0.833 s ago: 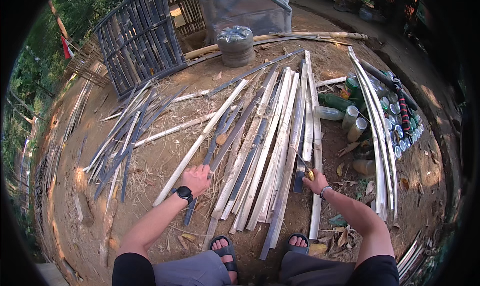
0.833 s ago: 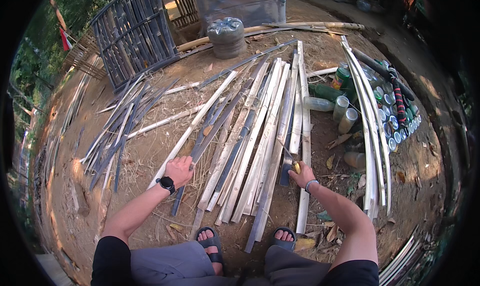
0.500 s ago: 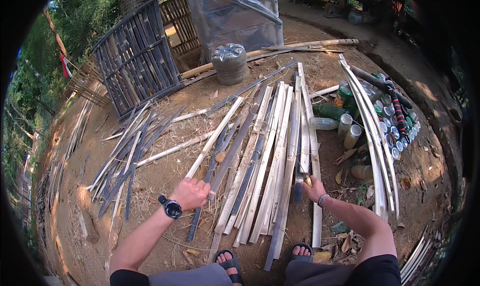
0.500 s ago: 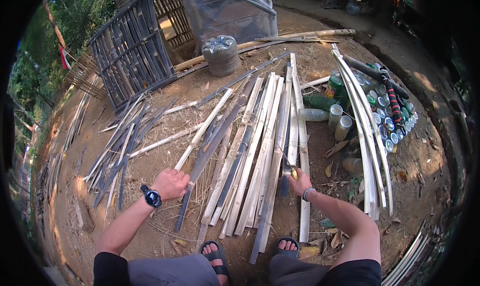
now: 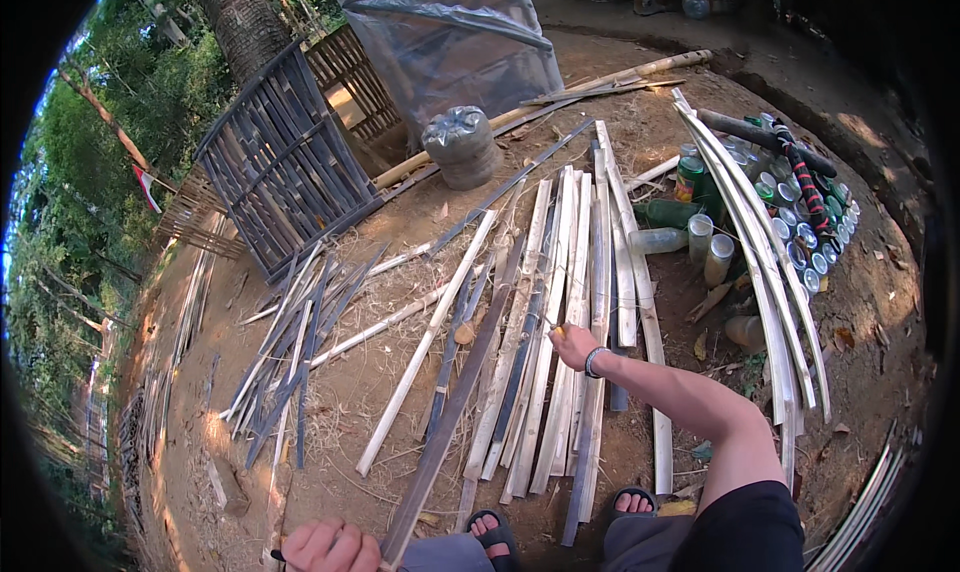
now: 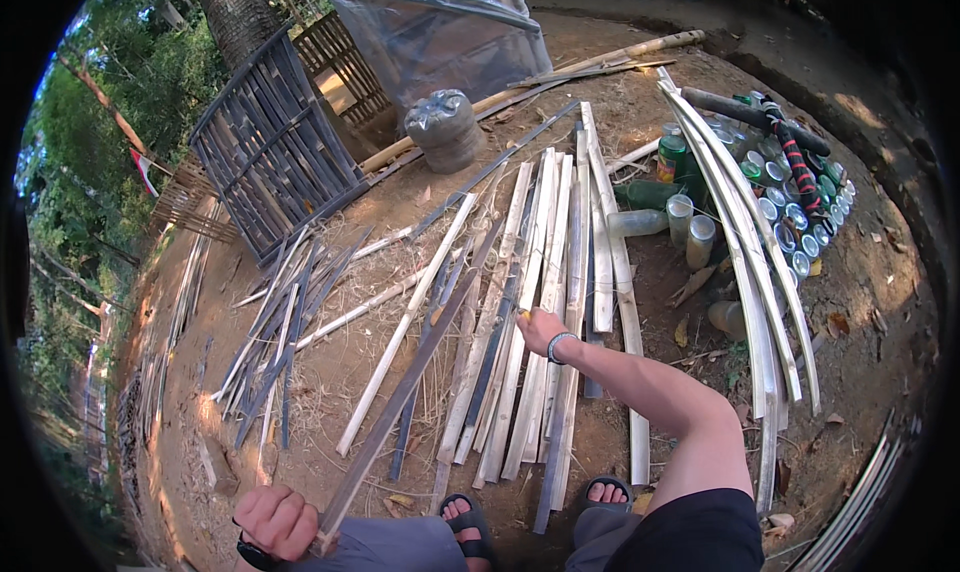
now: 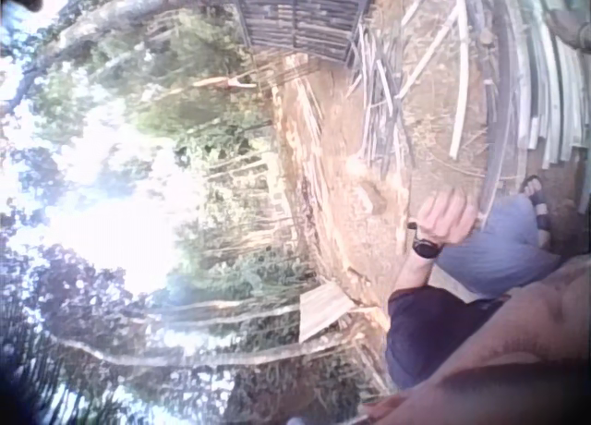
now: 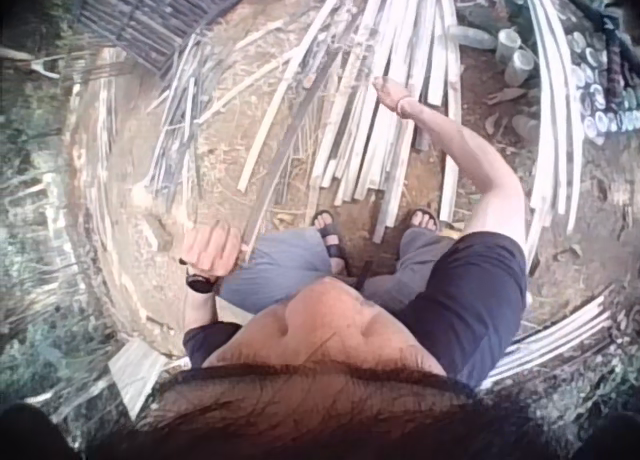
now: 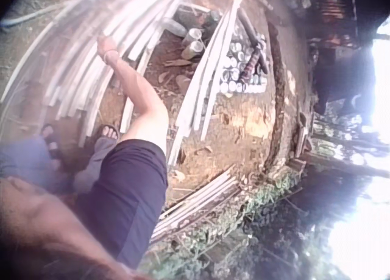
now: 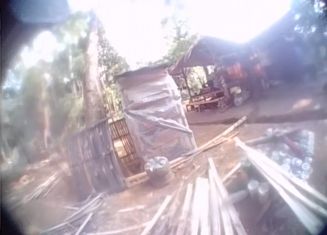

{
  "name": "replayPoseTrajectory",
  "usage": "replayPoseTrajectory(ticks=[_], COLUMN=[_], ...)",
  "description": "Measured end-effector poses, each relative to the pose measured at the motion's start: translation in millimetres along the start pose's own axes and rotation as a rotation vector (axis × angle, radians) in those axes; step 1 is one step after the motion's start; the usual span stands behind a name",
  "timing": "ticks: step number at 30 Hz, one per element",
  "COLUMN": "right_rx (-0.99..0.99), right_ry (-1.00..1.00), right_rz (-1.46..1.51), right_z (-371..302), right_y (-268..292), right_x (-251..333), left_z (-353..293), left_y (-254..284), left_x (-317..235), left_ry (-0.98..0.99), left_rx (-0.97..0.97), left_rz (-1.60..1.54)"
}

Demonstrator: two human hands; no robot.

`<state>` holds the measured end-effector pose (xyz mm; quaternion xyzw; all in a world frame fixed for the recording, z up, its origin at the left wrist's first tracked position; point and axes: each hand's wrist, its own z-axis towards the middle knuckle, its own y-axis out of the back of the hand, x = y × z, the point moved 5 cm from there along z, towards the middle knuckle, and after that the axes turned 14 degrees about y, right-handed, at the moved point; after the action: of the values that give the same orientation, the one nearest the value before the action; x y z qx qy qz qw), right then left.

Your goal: The person scrapes and shaves long strips of bamboo with a knife while sitting on the ground.

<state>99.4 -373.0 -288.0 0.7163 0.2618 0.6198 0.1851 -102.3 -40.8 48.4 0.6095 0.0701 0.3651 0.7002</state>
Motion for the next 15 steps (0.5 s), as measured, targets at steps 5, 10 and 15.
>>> replayPoseTrajectory(ticks=[5, 10, 15], right_rx=[-0.138, -0.012, 0.141], right_ry=[0.220, 0.435, 0.701], right_rz=[0.263, 0.501, 0.293], right_z=[-10.3, -66.3, -105.5], right_y=[16.5, 32.3, 32.5], right_x=[58.8, 157.2, 222.1], left_z=[-15.9, 55.8, 63.1], left_y=[25.9, 5.9, 2.9], left_x=[31.9, 43.4, 57.6], left_ry=[0.632, 0.955, 0.494], left_rx=[-0.540, -1.161, -0.896], left_rz=[-0.492, -1.327, -1.558])
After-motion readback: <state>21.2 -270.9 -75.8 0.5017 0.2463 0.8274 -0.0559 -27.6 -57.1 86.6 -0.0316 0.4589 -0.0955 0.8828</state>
